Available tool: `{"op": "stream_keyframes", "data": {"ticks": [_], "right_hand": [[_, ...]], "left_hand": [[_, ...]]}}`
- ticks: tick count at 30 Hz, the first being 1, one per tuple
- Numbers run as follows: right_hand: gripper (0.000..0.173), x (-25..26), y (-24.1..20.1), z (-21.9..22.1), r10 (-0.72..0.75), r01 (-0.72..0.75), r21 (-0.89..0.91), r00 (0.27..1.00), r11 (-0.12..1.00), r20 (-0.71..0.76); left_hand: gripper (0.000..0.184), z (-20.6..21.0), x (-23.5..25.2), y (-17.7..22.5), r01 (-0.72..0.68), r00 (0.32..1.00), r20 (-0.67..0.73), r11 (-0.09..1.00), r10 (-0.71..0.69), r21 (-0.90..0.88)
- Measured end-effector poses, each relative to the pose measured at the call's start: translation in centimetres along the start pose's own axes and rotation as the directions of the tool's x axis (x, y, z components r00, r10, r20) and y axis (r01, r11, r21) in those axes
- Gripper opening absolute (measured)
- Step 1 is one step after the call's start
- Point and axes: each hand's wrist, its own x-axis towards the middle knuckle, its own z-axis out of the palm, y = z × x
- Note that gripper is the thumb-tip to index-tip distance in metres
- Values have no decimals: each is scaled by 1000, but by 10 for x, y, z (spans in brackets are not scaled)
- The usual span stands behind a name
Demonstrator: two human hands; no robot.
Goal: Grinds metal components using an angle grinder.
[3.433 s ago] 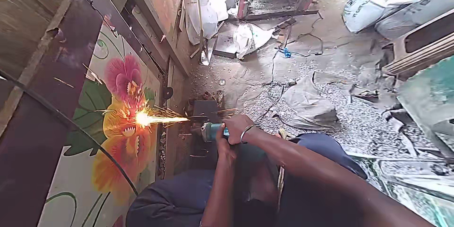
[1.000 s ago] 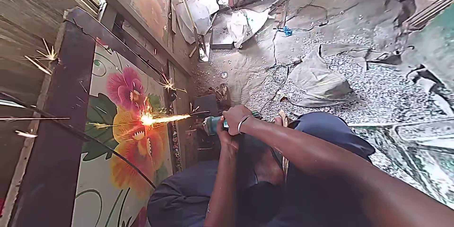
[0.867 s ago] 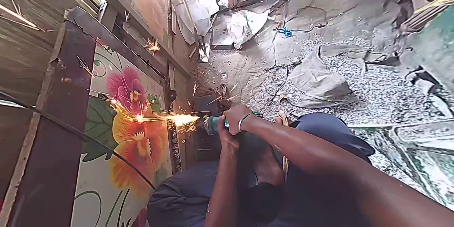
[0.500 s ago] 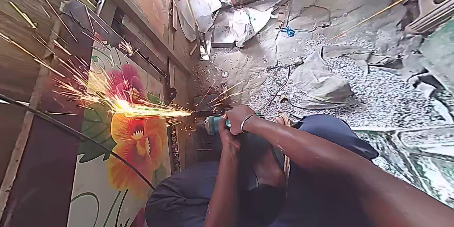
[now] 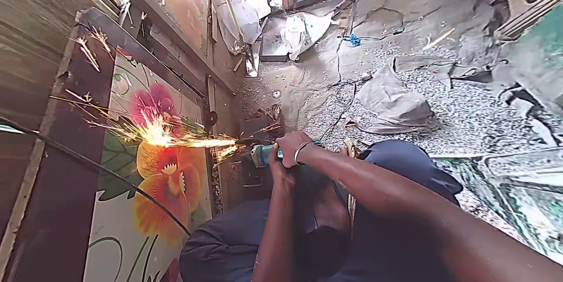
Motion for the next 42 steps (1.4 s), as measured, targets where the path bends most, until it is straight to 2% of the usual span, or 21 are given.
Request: {"op": "stream_keyframes", "data": {"ticks": [4, 9, 20, 30, 35, 42], "right_hand": [[56, -4, -5, -6, 13, -13, -18, 1000, 1000, 22], [61, 0, -5, -6, 23, -22, -13, 999, 1000, 35], [63, 16, 4, 3, -44, 44, -8, 999, 999, -1], [55, 19, 2, -4, -119, 119, 18, 993, 993, 1], [52, 16, -2, -13, -104, 101, 55, 993, 993, 51], [53, 7, 0, -15, -71, 62, 107, 994, 992, 81]], "left_hand": [[29, 3, -2, 4, 8, 1000, -11, 1000, -8, -18], [29, 2, 0, 5, 20, 1000, -4, 999, -20, -44], [25, 0, 9, 0, 0, 999, -54, 998, -3, -66], [25, 10, 8, 5, -88, 991, -103, 993, 80, -78], [26, 11, 8, 9, -93, 986, -147, 994, 85, -54], [30, 5, 6, 8, -34, 997, -73, 998, 30, -50]]}}
